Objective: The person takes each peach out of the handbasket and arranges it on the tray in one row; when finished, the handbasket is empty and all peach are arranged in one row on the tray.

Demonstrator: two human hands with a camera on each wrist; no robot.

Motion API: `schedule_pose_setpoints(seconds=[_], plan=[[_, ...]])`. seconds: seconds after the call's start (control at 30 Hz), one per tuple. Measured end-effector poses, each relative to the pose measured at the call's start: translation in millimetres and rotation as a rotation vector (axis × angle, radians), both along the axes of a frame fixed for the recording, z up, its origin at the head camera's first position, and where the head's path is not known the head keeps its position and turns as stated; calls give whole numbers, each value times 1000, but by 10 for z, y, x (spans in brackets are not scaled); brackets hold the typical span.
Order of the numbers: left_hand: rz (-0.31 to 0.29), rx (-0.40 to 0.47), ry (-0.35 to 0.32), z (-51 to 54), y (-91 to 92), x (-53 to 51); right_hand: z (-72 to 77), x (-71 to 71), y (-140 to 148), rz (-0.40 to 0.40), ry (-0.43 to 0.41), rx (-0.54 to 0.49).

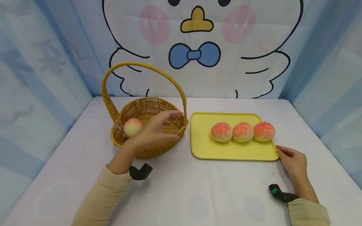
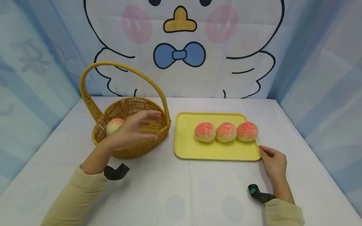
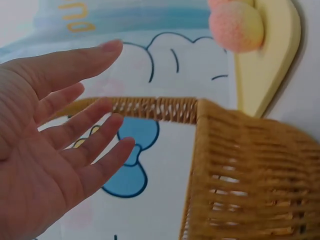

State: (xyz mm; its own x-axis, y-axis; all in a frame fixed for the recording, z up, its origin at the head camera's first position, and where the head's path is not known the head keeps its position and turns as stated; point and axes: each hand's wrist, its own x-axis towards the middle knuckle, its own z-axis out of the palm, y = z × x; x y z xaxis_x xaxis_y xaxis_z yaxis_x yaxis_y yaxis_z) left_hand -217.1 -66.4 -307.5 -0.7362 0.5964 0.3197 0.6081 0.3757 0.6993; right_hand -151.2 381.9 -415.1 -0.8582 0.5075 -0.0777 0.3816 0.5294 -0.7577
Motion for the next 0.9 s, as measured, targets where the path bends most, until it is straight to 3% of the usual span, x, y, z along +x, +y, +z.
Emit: schedule_pose_setpoints(seconds=[0.13, 0.33, 0.6, 0.9], plan=[[39, -14, -1, 16, -166, 28, -9, 1, 4, -7, 6, -3], [77, 48, -4, 20, -420, 37, -19, -10, 12, -9, 13, 4], [171, 83, 59, 39, -675, -11, -9, -8, 12, -15, -1, -7], [236, 107, -13, -3, -854, -70, -18, -11, 15, -26, -14, -14]])
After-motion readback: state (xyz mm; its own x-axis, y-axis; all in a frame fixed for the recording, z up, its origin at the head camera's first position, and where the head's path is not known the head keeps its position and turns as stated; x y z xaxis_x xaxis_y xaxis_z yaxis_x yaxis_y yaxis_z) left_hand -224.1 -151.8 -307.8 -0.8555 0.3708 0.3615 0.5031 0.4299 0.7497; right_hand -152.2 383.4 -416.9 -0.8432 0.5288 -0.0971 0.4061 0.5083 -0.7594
